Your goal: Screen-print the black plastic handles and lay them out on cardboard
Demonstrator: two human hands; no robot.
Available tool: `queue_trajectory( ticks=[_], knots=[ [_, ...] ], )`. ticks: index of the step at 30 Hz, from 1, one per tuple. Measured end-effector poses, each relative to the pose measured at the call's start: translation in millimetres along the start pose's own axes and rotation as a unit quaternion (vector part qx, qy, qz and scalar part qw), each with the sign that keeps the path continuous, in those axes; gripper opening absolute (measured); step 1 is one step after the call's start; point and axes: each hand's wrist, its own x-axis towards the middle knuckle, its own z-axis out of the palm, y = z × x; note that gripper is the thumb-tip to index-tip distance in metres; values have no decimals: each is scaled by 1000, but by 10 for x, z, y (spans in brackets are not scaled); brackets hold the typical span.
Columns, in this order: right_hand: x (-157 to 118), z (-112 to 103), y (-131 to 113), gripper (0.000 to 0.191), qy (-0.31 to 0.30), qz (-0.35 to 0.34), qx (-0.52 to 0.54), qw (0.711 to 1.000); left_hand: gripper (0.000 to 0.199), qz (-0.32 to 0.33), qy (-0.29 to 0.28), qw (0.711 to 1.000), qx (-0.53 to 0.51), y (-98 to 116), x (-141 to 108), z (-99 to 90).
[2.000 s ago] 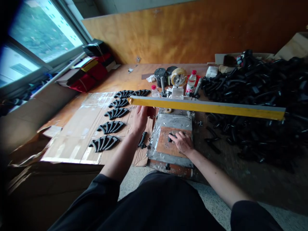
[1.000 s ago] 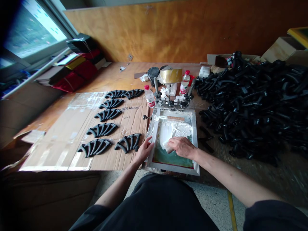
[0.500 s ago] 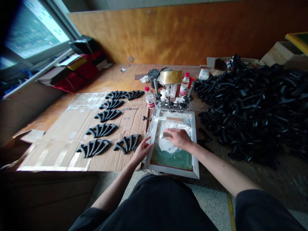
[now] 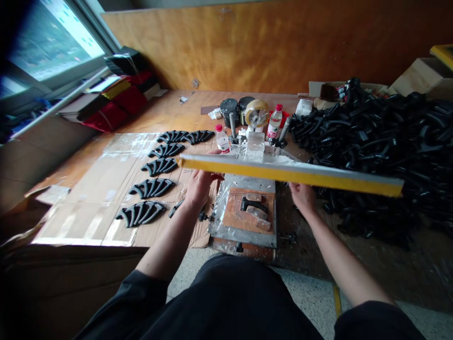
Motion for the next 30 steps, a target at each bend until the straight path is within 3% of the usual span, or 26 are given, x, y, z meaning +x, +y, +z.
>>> queue_trajectory(
  ticks=[3, 5, 7, 9, 10, 11, 13, 15, 18, 21, 23, 25, 30],
  knots=[
    [-404, 486, -235, 29, -92, -108, -75, 987, 49, -2, 32, 999, 18, -2, 78, 61],
    [-528, 662, -427, 19, -146, -151, -143, 967, 49, -31, 48, 998, 8, -127, -73, 79],
    [-561, 698, -604, 15, -172, -126, -181, 960, 53, -124, 2, 992, 0, -333, -372, 107],
    [-578, 675, -795, 16, -175, -111, -174, 963, 59, -258, -78, 963, -5, -571, -726, 157],
    [-602, 674, -909, 16, -170, -123, -159, 965, 61, -304, -92, 948, -17, -681, -884, 184],
    [-638, 690, -1038, 16, -164, -150, -141, 965, 63, -332, -87, 939, -31, -778, -1011, 201],
    [-739, 787, -1328, 16, -162, -223, -105, 955, 61, -333, -11, 941, -55, -922, -1149, 157],
    [-825, 958, -1610, 15, -186, -289, -60, 937, 57, -305, 77, 948, -40, -1013, -1160, -59],
    [-807, 1296, -1898, 10, -236, -340, 9, 910, 54, -295, 172, 939, 48, -1135, -1138, -705],
    [-634, 1673, -2000, 15, -263, -337, 12, 904, 54, -352, 226, 889, 187, -1310, -1245, -1437],
    [-524, 1916, -2023, 19, -286, -320, -24, 903, 57, -410, 220, 837, 287, -1443, -1341, -1783],
    [-469, 2131, -2049, 24, -325, -300, -74, 894, 59, -449, 196, 798, 351, -1565, -1373, -1972],
    [-506, 2458, -2132, 43, -397, -238, -180, 868, 60, -470, 147, 765, 415, -1705, -1060, -2095]
  ],
)
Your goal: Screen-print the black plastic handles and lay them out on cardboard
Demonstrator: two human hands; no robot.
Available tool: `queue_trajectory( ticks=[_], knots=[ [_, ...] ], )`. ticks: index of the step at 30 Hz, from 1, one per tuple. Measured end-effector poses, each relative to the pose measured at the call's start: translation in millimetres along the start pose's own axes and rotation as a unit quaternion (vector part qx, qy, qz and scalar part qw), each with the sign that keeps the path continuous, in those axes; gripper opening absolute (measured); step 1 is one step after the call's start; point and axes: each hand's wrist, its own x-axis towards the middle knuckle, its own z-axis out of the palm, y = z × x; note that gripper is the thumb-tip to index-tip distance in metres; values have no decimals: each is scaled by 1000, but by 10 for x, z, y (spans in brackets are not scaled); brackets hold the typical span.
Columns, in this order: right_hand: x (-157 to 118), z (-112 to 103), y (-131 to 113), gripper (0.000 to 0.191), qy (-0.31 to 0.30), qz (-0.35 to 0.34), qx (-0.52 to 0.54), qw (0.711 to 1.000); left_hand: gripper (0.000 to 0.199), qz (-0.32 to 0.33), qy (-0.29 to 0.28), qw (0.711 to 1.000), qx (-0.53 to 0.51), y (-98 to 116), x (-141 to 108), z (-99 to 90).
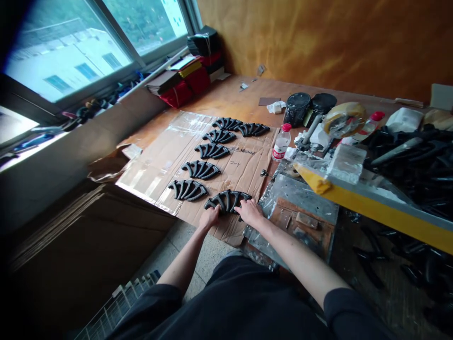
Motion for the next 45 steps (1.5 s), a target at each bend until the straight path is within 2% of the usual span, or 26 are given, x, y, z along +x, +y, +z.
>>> queue_trajectory(
  ticks=[4, 7, 9, 11, 13, 15, 17, 20, 24, 28, 31, 34, 36, 38, 41, 45],
  knots=[
    [27, 58, 26, 48, -15, 1, 21, 1000, 65, 4, 6, 999, 51, 137, 84, -106],
    [22, 76, 103, 46, -20, -20, 45, 999, 66, 18, 67, 994, 85, 85, -79, -65],
    [28, 88, 141, 46, -17, -27, 48, 998, 58, 84, 150, 980, 100, 36, -245, 53],
    [42, 101, 160, 47, -11, -29, 44, 999, 48, 185, 223, 951, 106, 15, -387, 209],
    [56, 110, 168, 46, -3, -32, 40, 999, 45, 259, 253, 925, 111, 32, -463, 356],
    [68, 110, 175, 45, 3, -37, 41, 998, 49, 281, 254, 918, 120, 85, -471, 464],
    [77, 105, 185, 45, 5, -42, 44, 998, 55, 276, 238, 923, 128, 155, -433, 530],
    [92, 96, 202, 44, 6, -41, 46, 998, 61, 257, 217, 932, 134, 256, -353, 580],
    [96, 108, 200, 42, 13, -36, 52, 998, 60, 241, 208, 937, 143, 316, -293, 616],
    [60, 108, 159, 43, 29, -30, 66, 997, 56, 245, 210, 935, 149, 332, -319, 572],
    [84, 38, 132, 44, 65, -32, 95, 993, 53, 259, 221, 927, 156, 421, -318, 404],
    [232, -109, 145, 47, 133, -35, 130, 982, 50, 285, 242, 913, 165, 673, -181, 109],
    [379, -201, 178, 52, 175, -29, 162, 971, 49, 304, 254, 903, 168, 940, 15, -111],
    [515, -231, 213, 57, 187, -9, 185, 965, 50, 325, 260, 894, 167, 1263, 283, -298],
    [616, -107, 228, 60, 123, 29, 172, 977, 52, 357, 254, 884, 164, 1769, 749, -439],
    [550, 169, 154, 63, -16, 56, 111, 992, 47, 393, 207, 880, 170, 2318, 1314, -363]
  ],
)
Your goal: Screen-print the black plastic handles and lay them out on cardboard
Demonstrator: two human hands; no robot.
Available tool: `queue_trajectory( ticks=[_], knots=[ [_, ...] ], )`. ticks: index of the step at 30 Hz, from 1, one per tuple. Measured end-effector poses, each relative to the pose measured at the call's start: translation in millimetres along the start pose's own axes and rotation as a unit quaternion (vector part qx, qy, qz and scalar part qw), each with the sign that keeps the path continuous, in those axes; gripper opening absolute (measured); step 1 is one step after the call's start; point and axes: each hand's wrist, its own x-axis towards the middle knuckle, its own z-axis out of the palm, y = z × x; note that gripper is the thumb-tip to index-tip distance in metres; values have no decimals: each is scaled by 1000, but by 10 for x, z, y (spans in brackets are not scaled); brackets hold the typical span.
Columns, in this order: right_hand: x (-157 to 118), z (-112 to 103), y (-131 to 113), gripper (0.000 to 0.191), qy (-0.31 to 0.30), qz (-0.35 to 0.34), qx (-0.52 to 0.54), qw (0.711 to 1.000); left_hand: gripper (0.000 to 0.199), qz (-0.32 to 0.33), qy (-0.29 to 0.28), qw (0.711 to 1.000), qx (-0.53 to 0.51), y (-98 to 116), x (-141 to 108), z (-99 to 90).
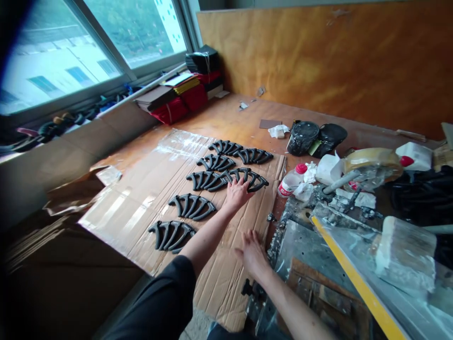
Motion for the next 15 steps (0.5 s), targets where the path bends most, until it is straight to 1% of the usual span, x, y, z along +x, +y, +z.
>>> queue_trajectory(
  ticks=[2, 4, 6, 8, 11, 13, 15],
  knots=[
    [-60, 61, -37, 69, -34, 11, -18, 999, 42, 6, -40, 999, -8, 18, 251, 157],
    [-103, 40, -90, 75, -52, 21, -20, 998, 41, 2, -70, 998, -10, 16, 429, 288],
    [-120, -24, -139, 78, -72, 33, -14, 997, 44, -2, -71, 997, -10, -8, 540, 385],
    [-120, -77, -165, 80, -85, 40, -4, 996, 50, -3, -48, 999, -11, -37, 578, 462],
    [-115, -84, -151, 81, -86, 38, 13, 995, 58, -3, 19, 1000, -5, -49, 479, 577],
    [-111, -59, -122, 80, -83, 32, 21, 996, 61, -2, 60, 998, -3, -32, 316, 661],
    [-101, -51, -93, 78, -77, 22, 30, 996, 62, 0, 79, 997, -13, -8, 105, 739]
  ],
)
